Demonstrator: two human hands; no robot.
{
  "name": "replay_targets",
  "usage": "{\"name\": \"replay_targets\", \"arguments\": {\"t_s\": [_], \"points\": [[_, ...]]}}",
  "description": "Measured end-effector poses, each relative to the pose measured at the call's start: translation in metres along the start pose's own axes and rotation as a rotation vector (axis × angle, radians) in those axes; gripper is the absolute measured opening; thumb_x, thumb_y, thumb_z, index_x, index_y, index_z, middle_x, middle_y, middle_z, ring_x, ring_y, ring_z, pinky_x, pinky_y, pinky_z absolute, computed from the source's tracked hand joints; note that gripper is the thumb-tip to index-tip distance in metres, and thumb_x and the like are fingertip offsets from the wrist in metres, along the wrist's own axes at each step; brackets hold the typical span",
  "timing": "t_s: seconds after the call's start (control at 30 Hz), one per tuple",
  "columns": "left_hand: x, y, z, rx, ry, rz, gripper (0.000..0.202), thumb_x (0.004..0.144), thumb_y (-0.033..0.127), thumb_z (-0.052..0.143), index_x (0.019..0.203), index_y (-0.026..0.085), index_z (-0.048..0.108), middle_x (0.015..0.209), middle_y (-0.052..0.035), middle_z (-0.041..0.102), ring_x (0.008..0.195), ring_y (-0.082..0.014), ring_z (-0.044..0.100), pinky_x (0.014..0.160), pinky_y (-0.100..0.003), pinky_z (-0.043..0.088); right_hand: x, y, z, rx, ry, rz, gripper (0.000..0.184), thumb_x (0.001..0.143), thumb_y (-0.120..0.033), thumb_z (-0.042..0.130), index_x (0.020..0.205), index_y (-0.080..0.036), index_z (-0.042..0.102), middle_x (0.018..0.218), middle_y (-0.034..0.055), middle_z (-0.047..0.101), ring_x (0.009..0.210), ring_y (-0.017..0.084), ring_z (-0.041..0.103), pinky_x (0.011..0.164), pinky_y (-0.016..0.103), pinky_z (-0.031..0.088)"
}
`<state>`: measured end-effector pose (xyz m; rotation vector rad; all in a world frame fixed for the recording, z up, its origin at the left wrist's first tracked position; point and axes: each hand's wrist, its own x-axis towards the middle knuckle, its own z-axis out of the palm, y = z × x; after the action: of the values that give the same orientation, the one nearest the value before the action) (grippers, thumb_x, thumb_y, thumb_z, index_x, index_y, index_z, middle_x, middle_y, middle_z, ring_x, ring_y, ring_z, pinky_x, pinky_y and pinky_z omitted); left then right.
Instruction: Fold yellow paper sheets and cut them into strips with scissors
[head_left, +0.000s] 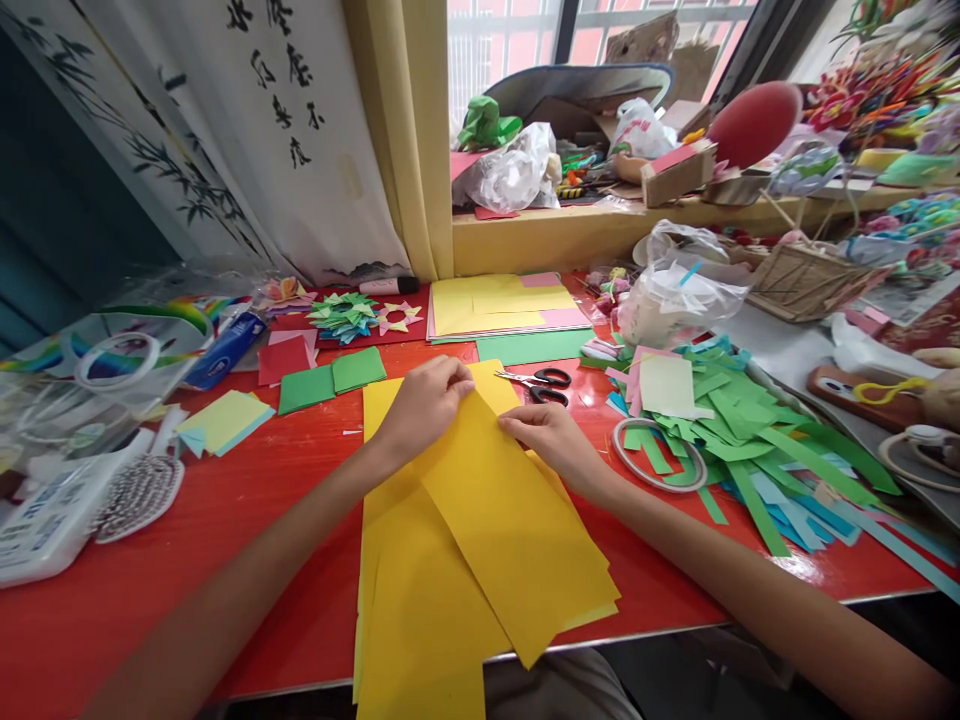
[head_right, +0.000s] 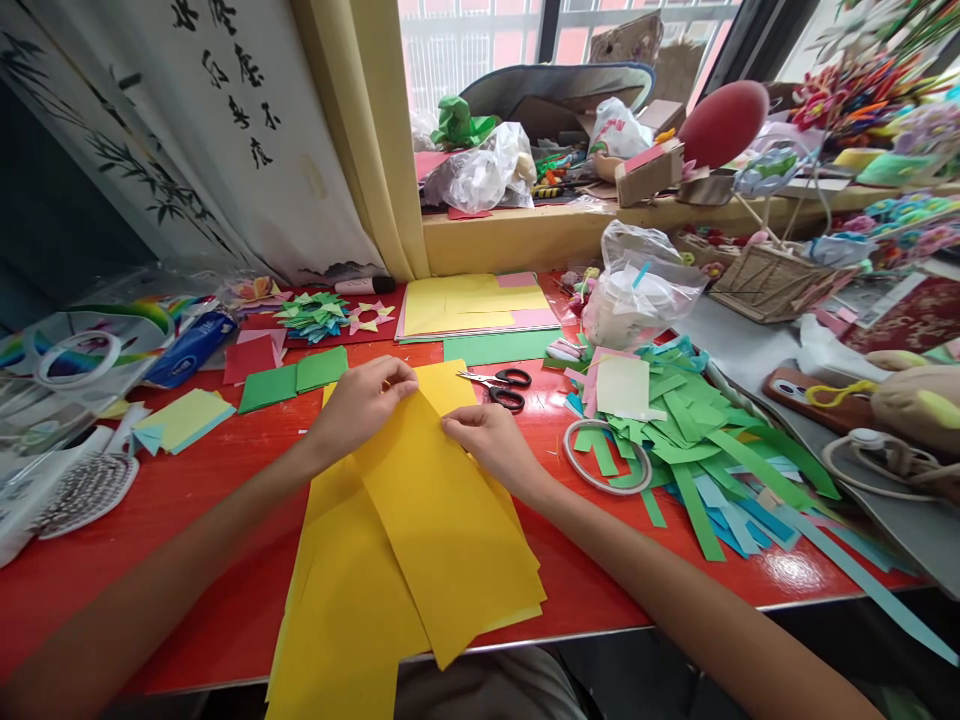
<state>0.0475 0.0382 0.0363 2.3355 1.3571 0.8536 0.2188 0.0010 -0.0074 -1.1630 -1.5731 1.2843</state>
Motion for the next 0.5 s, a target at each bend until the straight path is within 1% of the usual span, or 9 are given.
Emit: {"name": "replay_targets", "arguments": {"t_s": [0.17, 0.3, 0.5], "points": [[0.008, -0.01, -0.014, 0.058, 0.078, -0.042, 0.011, 0.079, 0.021, 0.044, 0.072, 0.019, 0.053, 0.075, -0.0003, 0.059, 0.071, -0.0142, 0.052, 0.064, -0.025, 0.038, 0.0, 0.001, -0.001, 0.019, 0.008, 0.06, 0.024, 0.073, -0.033, 0.047, 0.057, -0.016, 0.049, 0.054, -0.0032, 0.033, 0.048, 0.008, 0.026, 0.045, 0.023, 0.019], [0.012, -0.019, -0.025, 0.117, 0.143, -0.064, 0.01, 0.078, 0.022, 0.045, 0.073, 0.019, 0.053, 0.076, -0.0006, 0.059, 0.071, -0.0149, 0.052, 0.065, -0.026, 0.037, 0.0, 0.0, -0.002, 0.013, 0.005, 0.066, 0.023, 0.072, -0.032, 0.048, 0.055, -0.016, 0.047, 0.053, -0.0032, 0.032, 0.048, 0.008, 0.027, 0.044, 0.022, 0.018], [0.015, -0.026, -0.034, 0.184, 0.188, -0.041, 0.01, 0.078, 0.021, 0.045, 0.074, 0.019, 0.053, 0.077, -0.0015, 0.058, 0.073, -0.0153, 0.051, 0.065, -0.026, 0.037, -0.001, 0.0, -0.002, 0.022, 0.017, 0.084, 0.024, 0.073, -0.035, 0.046, 0.062, -0.016, 0.055, 0.055, -0.0019, 0.04, 0.046, 0.008, 0.032, 0.042, 0.022, 0.019]]}}
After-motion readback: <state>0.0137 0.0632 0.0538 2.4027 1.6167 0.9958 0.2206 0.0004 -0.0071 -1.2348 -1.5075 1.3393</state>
